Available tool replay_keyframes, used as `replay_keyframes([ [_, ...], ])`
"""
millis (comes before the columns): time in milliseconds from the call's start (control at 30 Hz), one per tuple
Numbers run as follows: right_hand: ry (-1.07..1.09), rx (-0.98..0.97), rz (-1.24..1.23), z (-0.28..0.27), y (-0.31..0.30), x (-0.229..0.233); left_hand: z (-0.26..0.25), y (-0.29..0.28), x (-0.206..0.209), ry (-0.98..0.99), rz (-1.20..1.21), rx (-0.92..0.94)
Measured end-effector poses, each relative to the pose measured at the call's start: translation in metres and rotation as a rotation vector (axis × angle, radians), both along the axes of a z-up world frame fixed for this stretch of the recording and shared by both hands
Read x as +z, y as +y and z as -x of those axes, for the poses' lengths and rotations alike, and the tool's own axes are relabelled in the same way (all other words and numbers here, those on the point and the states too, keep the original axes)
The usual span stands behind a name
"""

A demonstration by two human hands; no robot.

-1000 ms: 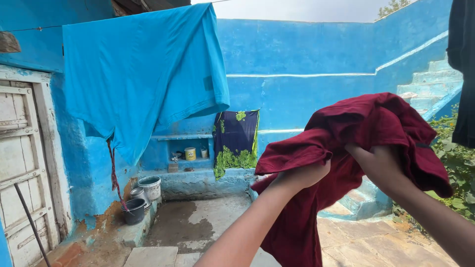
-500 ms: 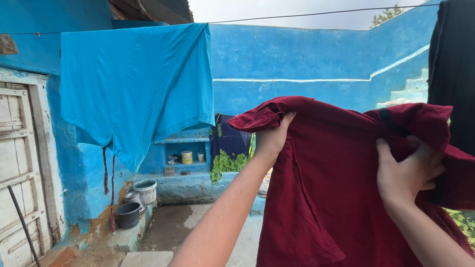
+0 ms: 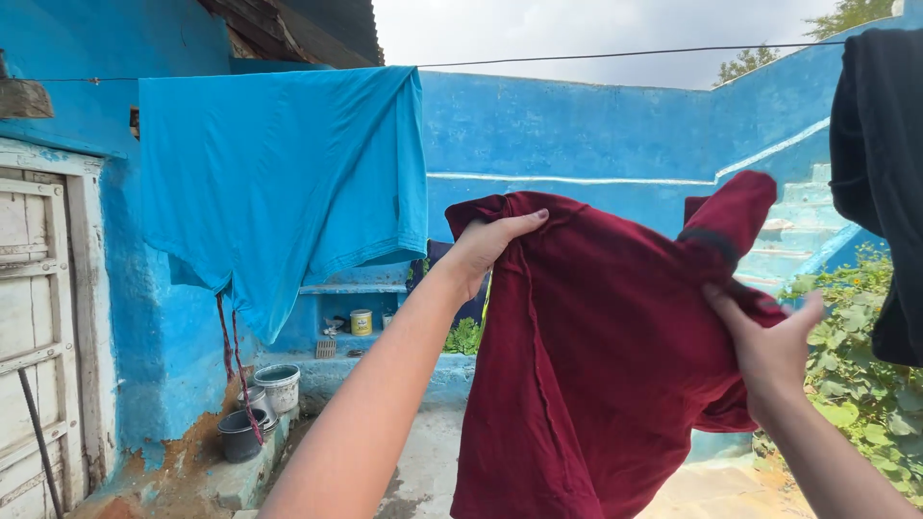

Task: Hanging wet clothes on a clothesline in an outdoor courtyard.

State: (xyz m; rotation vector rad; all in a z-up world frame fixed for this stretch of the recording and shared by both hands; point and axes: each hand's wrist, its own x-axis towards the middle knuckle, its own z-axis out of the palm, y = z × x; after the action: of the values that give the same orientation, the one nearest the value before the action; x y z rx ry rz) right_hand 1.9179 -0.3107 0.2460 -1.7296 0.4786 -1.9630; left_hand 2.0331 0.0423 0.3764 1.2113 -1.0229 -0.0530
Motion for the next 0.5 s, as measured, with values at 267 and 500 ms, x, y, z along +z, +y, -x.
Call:
replay_keyframes([
  [267,0.107,0.797,-0.353,0.007,0.053,0.024,-0.030,0.014,-0.045,-0.085,-0.719,0.342],
  [500,0.080,0.346,0.191,0.025,0.103,0.080,-0.034,-0.016,-0.086,-0.338,-1.692,0.285],
])
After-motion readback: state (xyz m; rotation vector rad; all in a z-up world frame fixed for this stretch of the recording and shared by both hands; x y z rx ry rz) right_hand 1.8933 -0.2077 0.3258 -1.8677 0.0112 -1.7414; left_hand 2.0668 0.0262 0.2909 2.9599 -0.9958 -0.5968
